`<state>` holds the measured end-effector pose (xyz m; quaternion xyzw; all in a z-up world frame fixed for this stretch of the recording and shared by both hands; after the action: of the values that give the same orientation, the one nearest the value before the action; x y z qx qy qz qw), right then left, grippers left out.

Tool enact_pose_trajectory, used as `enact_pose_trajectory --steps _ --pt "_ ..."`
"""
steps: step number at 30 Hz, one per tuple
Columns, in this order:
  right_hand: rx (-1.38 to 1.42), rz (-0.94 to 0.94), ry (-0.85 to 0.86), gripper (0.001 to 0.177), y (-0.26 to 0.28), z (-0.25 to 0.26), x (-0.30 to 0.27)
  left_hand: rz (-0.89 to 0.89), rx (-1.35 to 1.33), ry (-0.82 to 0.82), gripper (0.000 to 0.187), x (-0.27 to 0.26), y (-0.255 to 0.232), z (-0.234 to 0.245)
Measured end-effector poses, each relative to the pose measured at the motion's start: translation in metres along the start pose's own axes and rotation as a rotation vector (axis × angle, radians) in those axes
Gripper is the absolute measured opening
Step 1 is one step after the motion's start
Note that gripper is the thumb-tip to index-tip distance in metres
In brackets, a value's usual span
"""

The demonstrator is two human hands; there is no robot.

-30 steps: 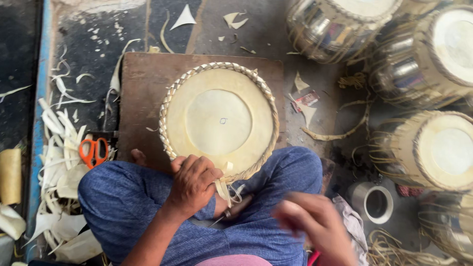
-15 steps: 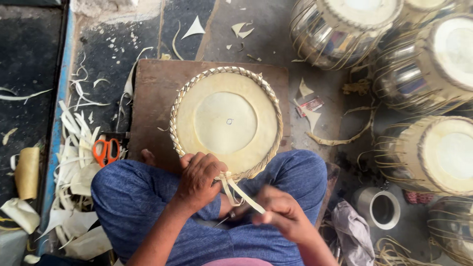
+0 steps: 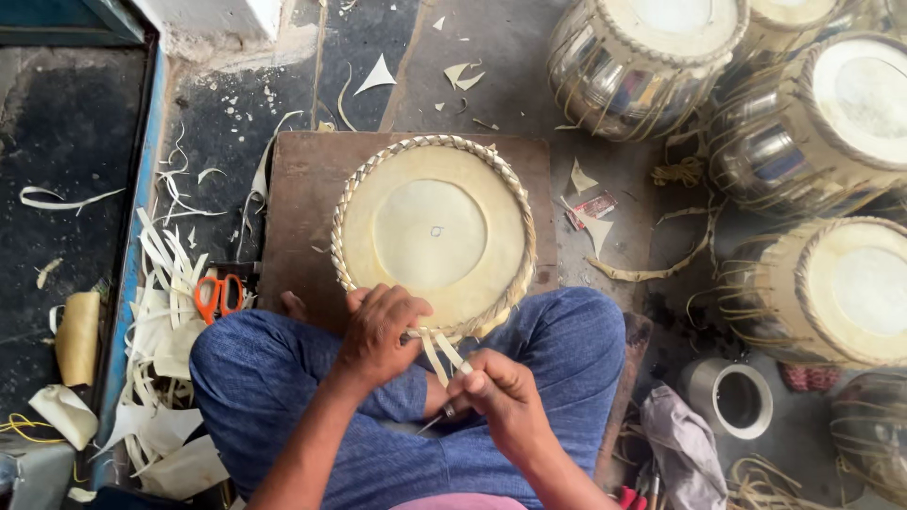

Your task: The person sits on the floor and uses a screwdriver to tighten the lacing around the rim of a drum. They repeatedly insert the tool under the lacing, twist to tighten, and adjust the lacing by hand.

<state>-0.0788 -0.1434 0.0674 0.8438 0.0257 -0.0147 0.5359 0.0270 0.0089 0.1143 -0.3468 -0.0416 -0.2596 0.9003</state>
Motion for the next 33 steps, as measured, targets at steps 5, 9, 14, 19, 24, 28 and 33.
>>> enact_pose_trajectory --steps 5,9,14,19,24,28,33 --pt "0.069 0.088 -0.029 0.033 0.029 -0.003 0.003 -0.097 0.033 -0.088 0.031 0.001 -0.023 0.017" --pt "0.192 0.168 0.020 0.032 0.068 -0.001 0.016 -0.081 0.071 -0.114 0.027 0.013 -0.034 0.021" --pt "0.140 0.371 -0.126 0.032 0.102 0.023 0.040 -0.012 0.052 -0.064 0.027 0.038 -0.025 0.023" --pt "-1.036 0.195 -0.238 0.019 0.049 0.083 0.024 -0.048 0.056 -0.166 0.027 0.060 -0.017 0.037" --pt "-1.499 0.197 0.559 0.023 -0.082 0.029 -0.020 -0.121 0.066 -0.260 0.025 0.071 -0.006 0.033" --pt "-1.617 0.089 0.605 0.014 -0.126 0.039 -0.008 -0.070 0.038 -0.243 0.029 0.088 0.020 0.048" --pt "-1.062 0.077 0.574 0.031 -0.108 0.047 0.002 0.014 0.019 -0.211 0.025 0.101 0.052 0.074"
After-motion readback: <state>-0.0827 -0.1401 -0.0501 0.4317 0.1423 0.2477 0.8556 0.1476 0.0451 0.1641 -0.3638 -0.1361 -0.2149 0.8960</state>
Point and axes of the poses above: each hand's wrist, its own x-axis towards the middle knuckle, its own z-axis out of the back of the hand, y = z × x, the point moved 7 cm from there along x, towards the middle knuckle, and after that the axes turned 9 degrees about z, right-handed, at the moved point
